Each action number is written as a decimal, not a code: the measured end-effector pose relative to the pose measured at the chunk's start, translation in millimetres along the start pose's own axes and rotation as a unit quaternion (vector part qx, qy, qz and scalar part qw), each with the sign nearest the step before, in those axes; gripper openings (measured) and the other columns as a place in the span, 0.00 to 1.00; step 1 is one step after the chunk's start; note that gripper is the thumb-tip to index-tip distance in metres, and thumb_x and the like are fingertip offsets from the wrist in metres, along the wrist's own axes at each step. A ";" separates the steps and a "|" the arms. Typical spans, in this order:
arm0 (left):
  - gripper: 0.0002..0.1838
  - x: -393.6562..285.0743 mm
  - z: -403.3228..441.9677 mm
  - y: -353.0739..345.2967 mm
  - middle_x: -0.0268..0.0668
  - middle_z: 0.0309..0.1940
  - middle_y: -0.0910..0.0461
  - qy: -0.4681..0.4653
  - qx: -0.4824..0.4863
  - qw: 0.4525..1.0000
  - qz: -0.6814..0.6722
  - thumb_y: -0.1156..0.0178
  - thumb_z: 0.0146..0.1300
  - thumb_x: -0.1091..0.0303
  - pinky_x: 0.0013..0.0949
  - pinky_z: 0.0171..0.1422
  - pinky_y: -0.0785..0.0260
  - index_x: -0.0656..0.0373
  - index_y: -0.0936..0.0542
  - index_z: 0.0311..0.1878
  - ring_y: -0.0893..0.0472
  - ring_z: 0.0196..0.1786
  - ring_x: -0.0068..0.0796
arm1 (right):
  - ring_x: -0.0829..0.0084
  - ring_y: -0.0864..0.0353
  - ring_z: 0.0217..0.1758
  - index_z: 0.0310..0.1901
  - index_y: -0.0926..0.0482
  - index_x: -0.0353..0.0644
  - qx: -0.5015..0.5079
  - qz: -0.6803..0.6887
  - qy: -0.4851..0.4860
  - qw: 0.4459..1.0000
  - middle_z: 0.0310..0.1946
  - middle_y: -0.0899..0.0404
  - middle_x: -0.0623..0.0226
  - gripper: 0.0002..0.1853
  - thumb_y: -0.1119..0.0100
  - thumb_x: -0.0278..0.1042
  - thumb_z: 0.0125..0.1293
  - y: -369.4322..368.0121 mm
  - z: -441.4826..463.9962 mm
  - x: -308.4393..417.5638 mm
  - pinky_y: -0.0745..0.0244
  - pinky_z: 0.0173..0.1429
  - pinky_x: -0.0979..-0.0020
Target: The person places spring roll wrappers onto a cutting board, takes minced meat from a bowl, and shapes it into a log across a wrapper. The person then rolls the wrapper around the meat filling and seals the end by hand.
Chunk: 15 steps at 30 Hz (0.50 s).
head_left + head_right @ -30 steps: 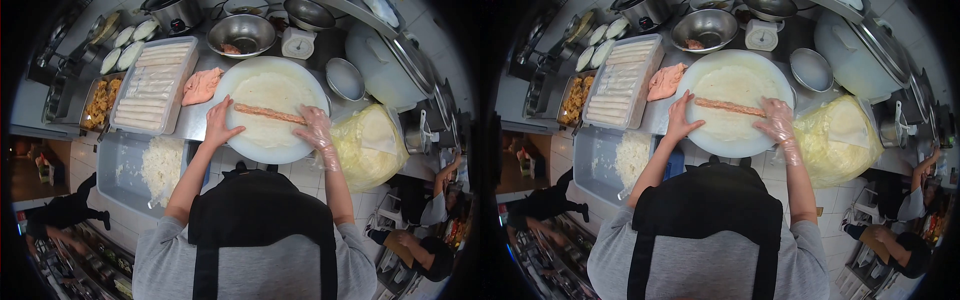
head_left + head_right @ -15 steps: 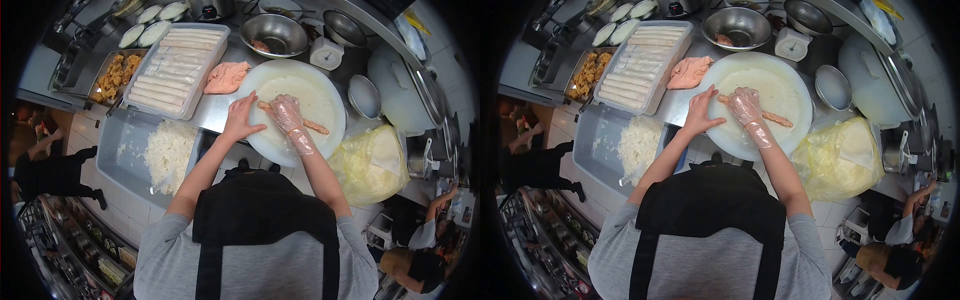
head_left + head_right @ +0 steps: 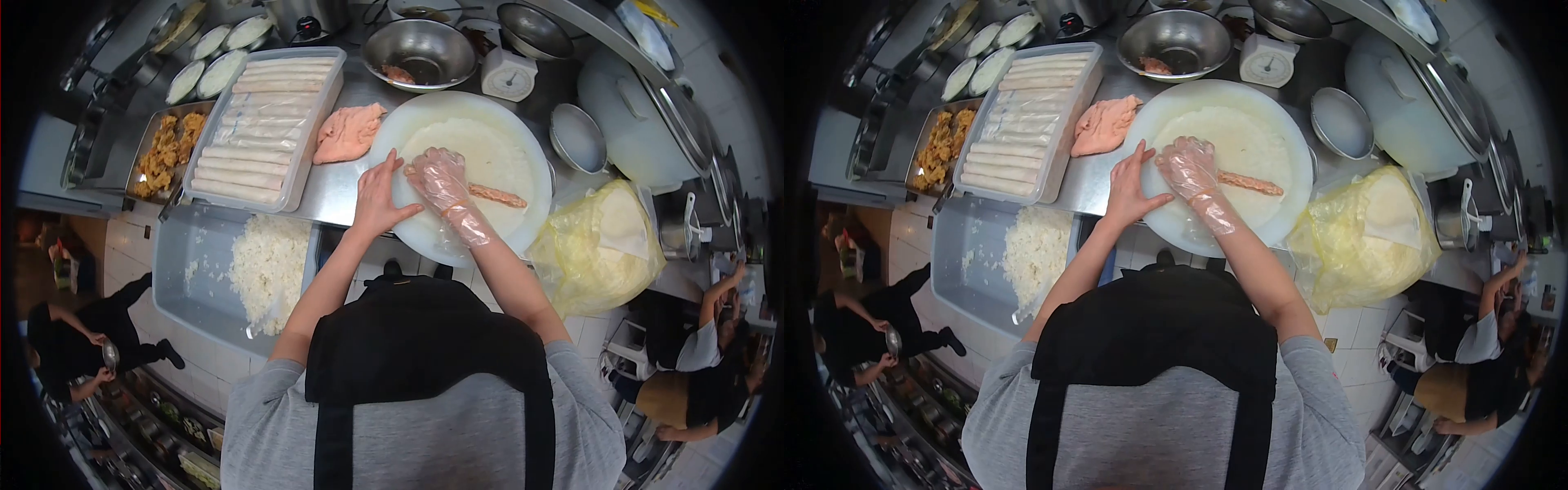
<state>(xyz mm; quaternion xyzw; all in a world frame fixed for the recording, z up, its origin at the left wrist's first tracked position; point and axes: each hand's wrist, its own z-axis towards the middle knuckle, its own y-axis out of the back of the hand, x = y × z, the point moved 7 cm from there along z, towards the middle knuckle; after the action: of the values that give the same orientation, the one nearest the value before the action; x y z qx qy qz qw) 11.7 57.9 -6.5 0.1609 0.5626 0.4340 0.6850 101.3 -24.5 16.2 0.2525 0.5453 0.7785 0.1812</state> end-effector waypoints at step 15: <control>0.62 -2.6 -0.2 0.1 0.39 0.63 0.30 -0.012 0.002 1.000 0.020 0.25 0.36 0.55 0.44 0.71 0.52 0.61 0.52 0.73 0.34 0.65 0.40 | 0.57 0.29 0.51 0.38 0.19 0.42 -0.075 0.087 -0.119 0.986 0.45 0.24 0.60 0.15 0.34 0.41 0.52 62.3 -118.3 -143.4 0.34 0.55 0.58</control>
<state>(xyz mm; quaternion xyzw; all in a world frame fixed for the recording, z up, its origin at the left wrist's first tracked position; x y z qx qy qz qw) 11.6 55.9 -4.8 0.1791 0.5521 0.4446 0.6822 146.7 -215.2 13.8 0.3758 0.4361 0.7941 0.1948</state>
